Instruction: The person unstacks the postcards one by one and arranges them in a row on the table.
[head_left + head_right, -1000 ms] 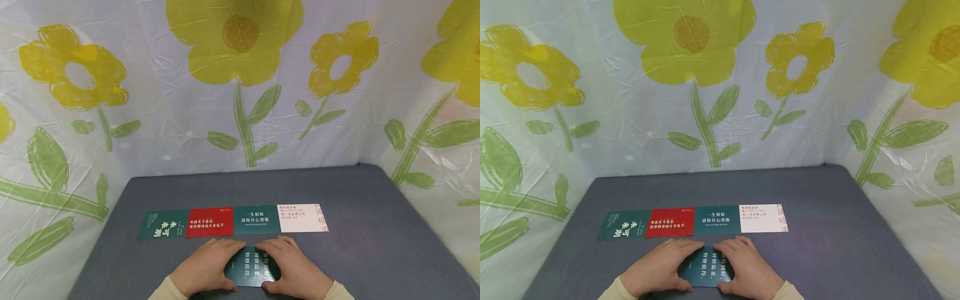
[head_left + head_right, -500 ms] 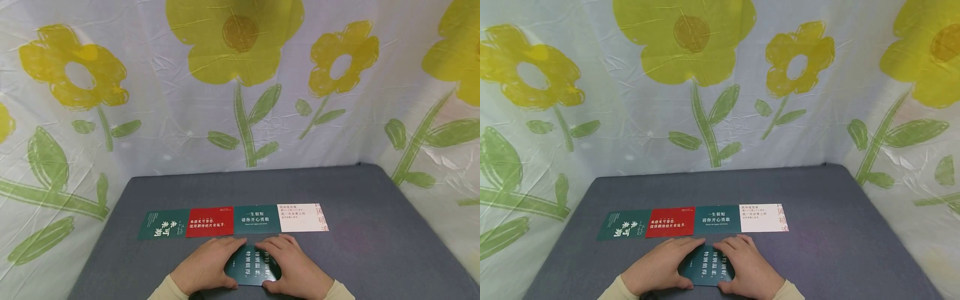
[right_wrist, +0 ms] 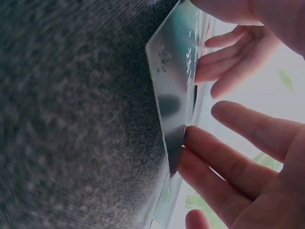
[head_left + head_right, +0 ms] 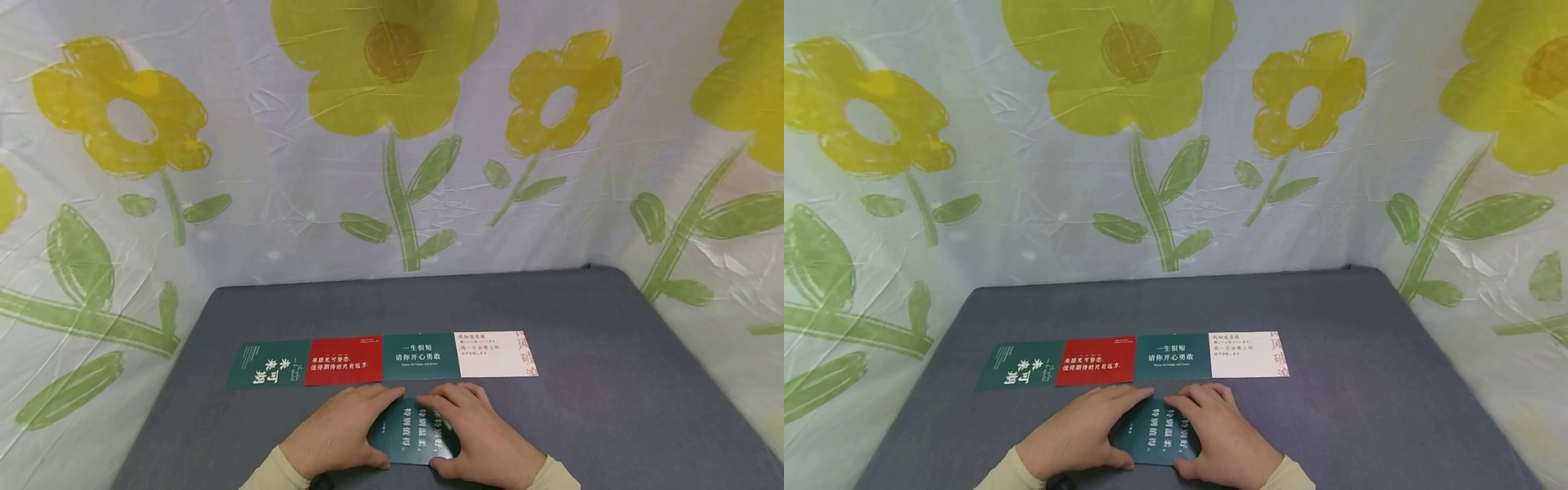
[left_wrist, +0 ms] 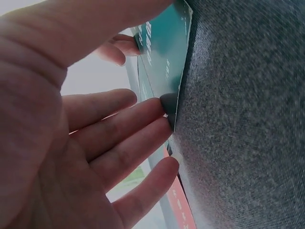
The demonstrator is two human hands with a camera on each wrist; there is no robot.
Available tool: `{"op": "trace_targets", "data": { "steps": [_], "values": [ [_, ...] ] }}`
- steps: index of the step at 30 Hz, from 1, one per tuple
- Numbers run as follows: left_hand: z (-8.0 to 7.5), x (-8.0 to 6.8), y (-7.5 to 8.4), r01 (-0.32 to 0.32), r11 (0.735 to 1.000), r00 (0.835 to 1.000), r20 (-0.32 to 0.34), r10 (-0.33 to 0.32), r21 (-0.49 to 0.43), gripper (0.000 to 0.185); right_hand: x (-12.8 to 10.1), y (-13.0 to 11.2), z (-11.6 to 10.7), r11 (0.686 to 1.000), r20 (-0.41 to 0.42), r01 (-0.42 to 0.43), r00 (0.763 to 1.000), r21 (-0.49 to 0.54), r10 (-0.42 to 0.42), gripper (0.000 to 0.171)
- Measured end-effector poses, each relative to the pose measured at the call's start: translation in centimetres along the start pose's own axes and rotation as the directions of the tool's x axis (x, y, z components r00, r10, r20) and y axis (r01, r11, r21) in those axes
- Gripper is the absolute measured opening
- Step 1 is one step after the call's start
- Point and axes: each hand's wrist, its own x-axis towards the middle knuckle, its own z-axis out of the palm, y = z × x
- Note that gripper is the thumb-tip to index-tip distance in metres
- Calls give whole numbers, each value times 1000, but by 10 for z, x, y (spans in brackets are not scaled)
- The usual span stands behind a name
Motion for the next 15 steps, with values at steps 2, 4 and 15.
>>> {"op": "trace_targets", "data": {
  "steps": [2, 4, 15],
  "values": [
    [0, 0, 0, -14, 1000, 1000, -7, 14, 3, 102, -1, 0, 0, 1000, -9, 11, 1000, -8, -11, 77],
    [0, -1, -1, -31, 999, 999, -18, 31, 7, 101, -1, 0, 0, 1000, -8, 13, 1000, -11, -13, 77],
    [1, 0, -4, -73, 997, 997, -22, 72, -30, 102, -2, 0, -2, 1000, 24, -8, 1000, 4, 8, 80]
  ]
}}
